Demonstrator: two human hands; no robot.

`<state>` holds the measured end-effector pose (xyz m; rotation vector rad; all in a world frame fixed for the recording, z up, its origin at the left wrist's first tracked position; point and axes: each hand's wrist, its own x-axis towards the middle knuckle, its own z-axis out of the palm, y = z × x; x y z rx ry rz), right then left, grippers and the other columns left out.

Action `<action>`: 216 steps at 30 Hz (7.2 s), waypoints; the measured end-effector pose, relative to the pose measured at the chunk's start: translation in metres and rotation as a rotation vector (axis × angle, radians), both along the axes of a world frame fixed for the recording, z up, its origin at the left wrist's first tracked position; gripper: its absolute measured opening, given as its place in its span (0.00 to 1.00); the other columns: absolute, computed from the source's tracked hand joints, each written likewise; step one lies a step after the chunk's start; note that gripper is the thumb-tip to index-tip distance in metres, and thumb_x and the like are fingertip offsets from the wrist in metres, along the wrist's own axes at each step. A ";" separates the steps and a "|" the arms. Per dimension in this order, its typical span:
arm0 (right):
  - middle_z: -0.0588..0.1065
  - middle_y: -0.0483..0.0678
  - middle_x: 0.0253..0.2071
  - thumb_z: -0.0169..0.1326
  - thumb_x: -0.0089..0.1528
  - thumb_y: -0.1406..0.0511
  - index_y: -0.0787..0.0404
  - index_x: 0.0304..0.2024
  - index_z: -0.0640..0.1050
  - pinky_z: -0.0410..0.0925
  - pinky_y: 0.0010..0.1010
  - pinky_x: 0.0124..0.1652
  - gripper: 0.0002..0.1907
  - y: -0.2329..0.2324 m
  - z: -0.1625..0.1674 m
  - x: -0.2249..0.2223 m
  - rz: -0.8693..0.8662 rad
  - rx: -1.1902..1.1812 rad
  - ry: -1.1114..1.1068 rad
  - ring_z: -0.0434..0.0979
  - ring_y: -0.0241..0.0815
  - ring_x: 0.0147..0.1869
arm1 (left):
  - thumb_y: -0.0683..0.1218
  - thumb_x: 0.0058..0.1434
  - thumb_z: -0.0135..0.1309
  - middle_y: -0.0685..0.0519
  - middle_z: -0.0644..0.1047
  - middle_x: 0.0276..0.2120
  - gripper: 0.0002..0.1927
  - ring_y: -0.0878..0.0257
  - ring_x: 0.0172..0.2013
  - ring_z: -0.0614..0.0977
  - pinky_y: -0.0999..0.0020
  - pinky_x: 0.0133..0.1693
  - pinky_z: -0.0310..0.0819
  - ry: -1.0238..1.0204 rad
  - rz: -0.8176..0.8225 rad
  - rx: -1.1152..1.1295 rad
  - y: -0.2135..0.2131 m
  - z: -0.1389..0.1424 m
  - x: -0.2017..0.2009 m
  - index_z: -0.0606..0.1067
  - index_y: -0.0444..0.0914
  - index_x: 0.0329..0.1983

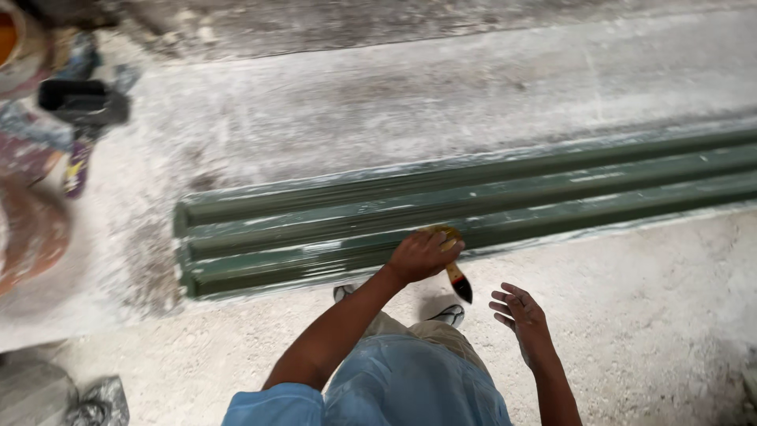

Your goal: The person breaks and mixes white gypsum pieces in a bucket, then uses a brush to apply an orange liquid coating onto a long green corrugated panel. The person handles the gypsum by hand and uses a brush for the coating application.

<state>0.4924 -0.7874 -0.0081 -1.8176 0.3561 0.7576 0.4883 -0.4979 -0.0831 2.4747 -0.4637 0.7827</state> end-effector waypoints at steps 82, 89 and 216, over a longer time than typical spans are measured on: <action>0.79 0.55 0.56 0.47 0.68 0.57 0.61 0.63 0.71 0.74 0.42 0.55 0.24 -0.985 -0.107 0.647 -0.512 0.245 0.030 0.81 0.49 0.58 | 0.43 0.65 0.63 0.52 0.82 0.48 0.20 0.58 0.41 0.86 0.65 0.41 0.84 0.186 -0.397 -0.427 -1.018 0.047 0.873 0.75 0.48 0.59; 0.79 0.56 0.56 0.45 0.69 0.59 0.62 0.63 0.71 0.73 0.42 0.54 0.23 -0.988 -0.112 0.663 -0.579 0.259 0.031 0.81 0.50 0.57 | 0.47 0.62 0.60 0.52 0.83 0.49 0.23 0.58 0.38 0.86 0.65 0.38 0.82 0.305 -0.372 -0.218 -1.032 0.051 0.888 0.75 0.52 0.61; 0.80 0.55 0.54 0.44 0.69 0.57 0.63 0.63 0.72 0.72 0.39 0.53 0.24 0.145 -0.038 -0.019 0.281 0.039 0.044 0.81 0.48 0.56 | 0.49 0.62 0.58 0.45 0.80 0.44 0.18 0.50 0.42 0.85 0.56 0.42 0.82 0.076 0.058 0.188 0.235 0.014 -0.117 0.76 0.50 0.56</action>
